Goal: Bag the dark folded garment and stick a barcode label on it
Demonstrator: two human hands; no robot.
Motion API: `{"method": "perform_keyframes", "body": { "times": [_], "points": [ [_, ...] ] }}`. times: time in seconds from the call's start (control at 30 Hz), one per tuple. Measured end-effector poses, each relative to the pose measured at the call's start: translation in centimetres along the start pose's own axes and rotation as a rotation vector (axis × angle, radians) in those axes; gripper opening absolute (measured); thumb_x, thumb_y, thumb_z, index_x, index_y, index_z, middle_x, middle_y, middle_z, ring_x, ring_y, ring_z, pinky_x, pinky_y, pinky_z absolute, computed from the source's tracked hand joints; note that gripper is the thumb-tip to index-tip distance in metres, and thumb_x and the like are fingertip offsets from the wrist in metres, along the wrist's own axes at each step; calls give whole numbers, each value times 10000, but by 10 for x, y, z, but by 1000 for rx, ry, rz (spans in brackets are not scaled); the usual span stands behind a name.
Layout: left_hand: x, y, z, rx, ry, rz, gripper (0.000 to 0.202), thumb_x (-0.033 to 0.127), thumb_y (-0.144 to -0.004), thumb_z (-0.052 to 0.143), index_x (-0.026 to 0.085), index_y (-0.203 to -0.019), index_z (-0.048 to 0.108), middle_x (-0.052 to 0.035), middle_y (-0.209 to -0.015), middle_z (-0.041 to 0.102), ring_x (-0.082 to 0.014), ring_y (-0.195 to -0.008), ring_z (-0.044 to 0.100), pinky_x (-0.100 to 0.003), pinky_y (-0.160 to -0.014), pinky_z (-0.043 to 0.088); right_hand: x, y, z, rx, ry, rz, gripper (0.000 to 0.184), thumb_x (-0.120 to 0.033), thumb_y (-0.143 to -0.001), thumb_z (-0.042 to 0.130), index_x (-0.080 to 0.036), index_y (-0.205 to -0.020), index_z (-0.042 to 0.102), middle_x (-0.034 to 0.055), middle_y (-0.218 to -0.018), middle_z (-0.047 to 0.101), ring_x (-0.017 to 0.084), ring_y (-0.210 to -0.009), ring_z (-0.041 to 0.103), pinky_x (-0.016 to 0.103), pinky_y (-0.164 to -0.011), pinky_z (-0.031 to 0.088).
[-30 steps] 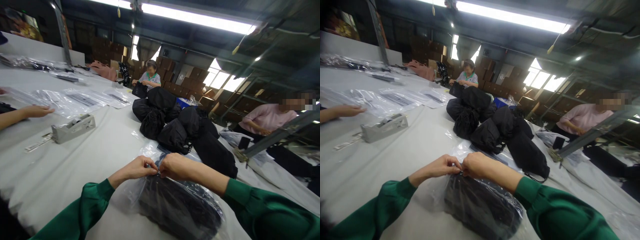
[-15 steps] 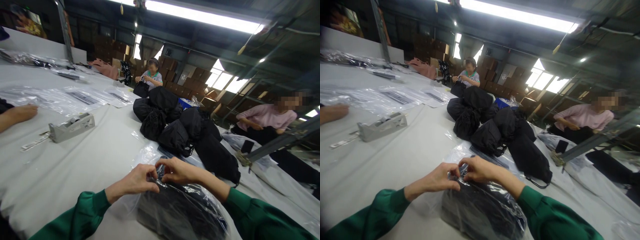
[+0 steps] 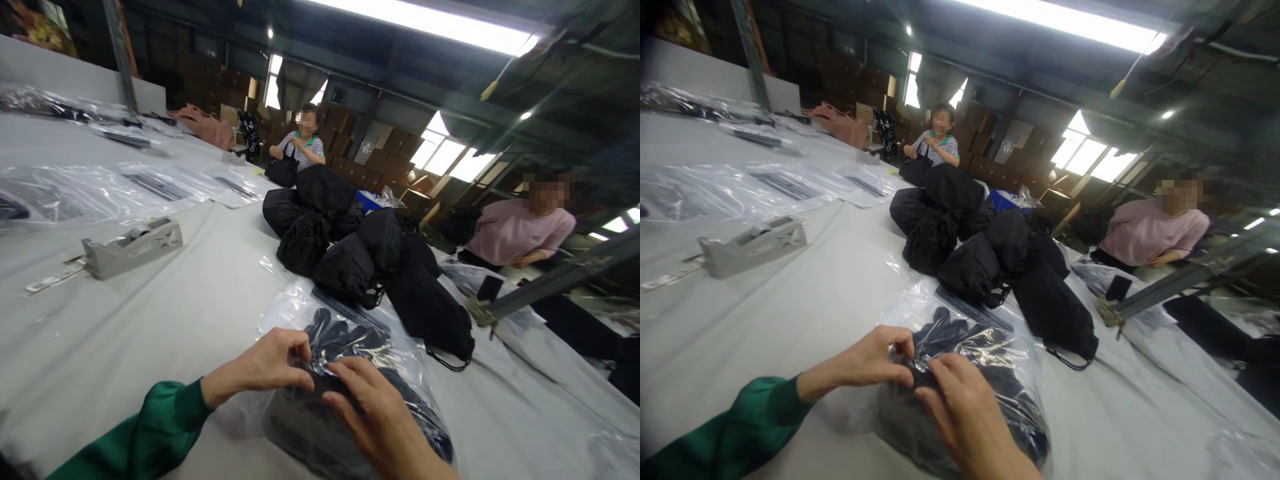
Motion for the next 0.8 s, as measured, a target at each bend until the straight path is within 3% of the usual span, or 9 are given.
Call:
{"method": "perform_keyframes", "body": {
  "times": [0.17,0.37,0.43,0.57,0.67,0.8],
  "points": [
    [3,3,2,-25,-43,32,239,156,-628,810,178,-767,617,63,-724,570,-116,-690,501,-215,-627,376,3,4,37,-9,83,66,251,-212,-867,647,-168,-1112,614,89,-961,639,243,-865,619,377,-748,553],
    [4,11,-5,-138,-152,118,417,137,-648,810,220,-1004,610,14,-964,567,-149,-835,507,-238,-734,393,13,12,43,61,170,79,235,-207,-894,600,-202,-1129,596,64,-926,629,236,-831,593,360,-703,514],
    [-9,15,-13,-154,-113,56,398,155,-662,798,217,-1015,626,5,-972,568,-145,-810,499,-244,-733,382,13,16,44,93,201,84,214,-205,-897,588,-197,-1110,604,62,-903,627,233,-813,585,352,-688,496],
    [-51,23,-30,-174,61,-184,161,235,-673,764,150,-699,630,26,-657,572,-123,-621,477,-242,-610,341,11,19,48,162,225,93,165,-212,-908,549,-192,-1052,624,65,-892,625,229,-791,572,352,-686,471],
    [-78,27,-38,-151,139,-260,292,370,-676,749,142,-614,578,31,-561,520,-116,-569,456,-237,-569,327,12,20,54,183,226,109,166,-238,-934,499,-194,-1024,632,70,-895,624,227,-805,570,358,-713,466],
    [-103,29,-36,-36,219,-316,466,564,-627,743,156,-581,522,42,-522,459,-105,-533,411,-234,-545,311,10,22,65,225,314,115,249,-296,-971,418,-194,-1045,634,84,-914,627,243,-816,569,386,-719,473]
  ]
}}
Point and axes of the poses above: each hand's wrist, its own y-axis away from the middle knuckle, its own z-axis out of the palm, x = y × z, the point moved 6 cm from there along -y, towards the middle knuckle
